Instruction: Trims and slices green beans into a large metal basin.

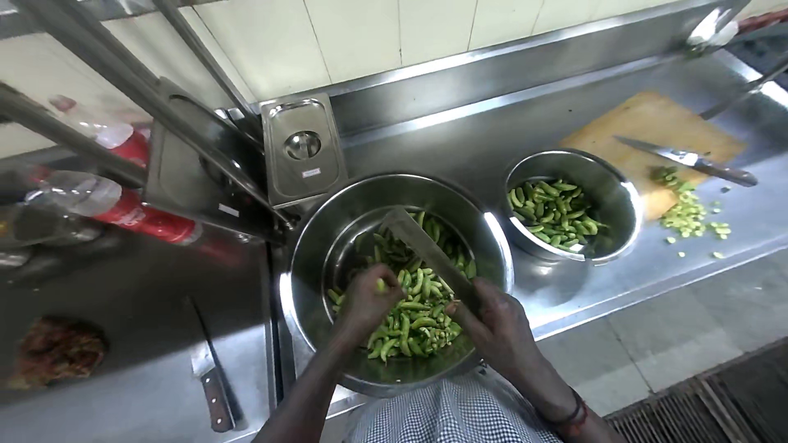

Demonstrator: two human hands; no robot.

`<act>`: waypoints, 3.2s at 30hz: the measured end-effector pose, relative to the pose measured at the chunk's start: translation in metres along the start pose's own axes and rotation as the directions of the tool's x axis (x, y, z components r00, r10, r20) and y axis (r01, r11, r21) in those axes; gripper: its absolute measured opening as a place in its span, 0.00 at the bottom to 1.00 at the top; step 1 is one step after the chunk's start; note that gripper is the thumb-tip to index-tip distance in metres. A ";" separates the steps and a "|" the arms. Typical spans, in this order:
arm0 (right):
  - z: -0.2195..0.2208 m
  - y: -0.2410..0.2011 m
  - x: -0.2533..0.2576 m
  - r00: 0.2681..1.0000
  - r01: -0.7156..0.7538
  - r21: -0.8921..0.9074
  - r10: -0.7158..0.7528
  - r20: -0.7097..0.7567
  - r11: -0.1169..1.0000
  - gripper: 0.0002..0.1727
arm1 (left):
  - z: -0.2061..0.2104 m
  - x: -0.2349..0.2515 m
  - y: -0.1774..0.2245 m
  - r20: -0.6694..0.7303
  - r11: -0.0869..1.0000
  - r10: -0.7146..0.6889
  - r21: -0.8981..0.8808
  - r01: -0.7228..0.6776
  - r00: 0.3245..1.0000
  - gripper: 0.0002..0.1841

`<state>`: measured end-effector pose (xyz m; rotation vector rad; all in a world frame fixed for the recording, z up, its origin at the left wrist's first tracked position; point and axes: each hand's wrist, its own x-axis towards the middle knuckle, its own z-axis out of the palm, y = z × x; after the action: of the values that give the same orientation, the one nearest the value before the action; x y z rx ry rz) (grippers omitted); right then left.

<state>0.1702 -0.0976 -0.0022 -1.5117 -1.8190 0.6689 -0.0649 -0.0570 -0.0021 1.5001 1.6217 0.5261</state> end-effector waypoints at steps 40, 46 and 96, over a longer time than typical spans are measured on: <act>0.004 -0.001 -0.002 0.990 0.010 0.179 -0.035 0.136 0.984 0.31 | 0.026 -0.034 0.018 -0.101 0.823 0.030 -0.561 -0.082 0.994 0.09; 0.004 -0.003 -0.001 0.992 -0.022 0.107 0.008 0.126 0.994 0.23 | 0.022 -0.032 0.010 0.225 0.330 -0.003 -0.919 0.214 0.974 0.13; -0.002 0.004 0.001 1.000 -0.003 0.059 0.004 -0.017 0.998 0.24 | 0.033 0.002 -0.029 0.314 0.846 -0.068 0.522 -0.113 0.947 0.11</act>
<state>0.1747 -0.0956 -0.0038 -1.4779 -1.7687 0.7029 -0.0560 -0.0679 -0.0436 1.8933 1.5538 -0.1911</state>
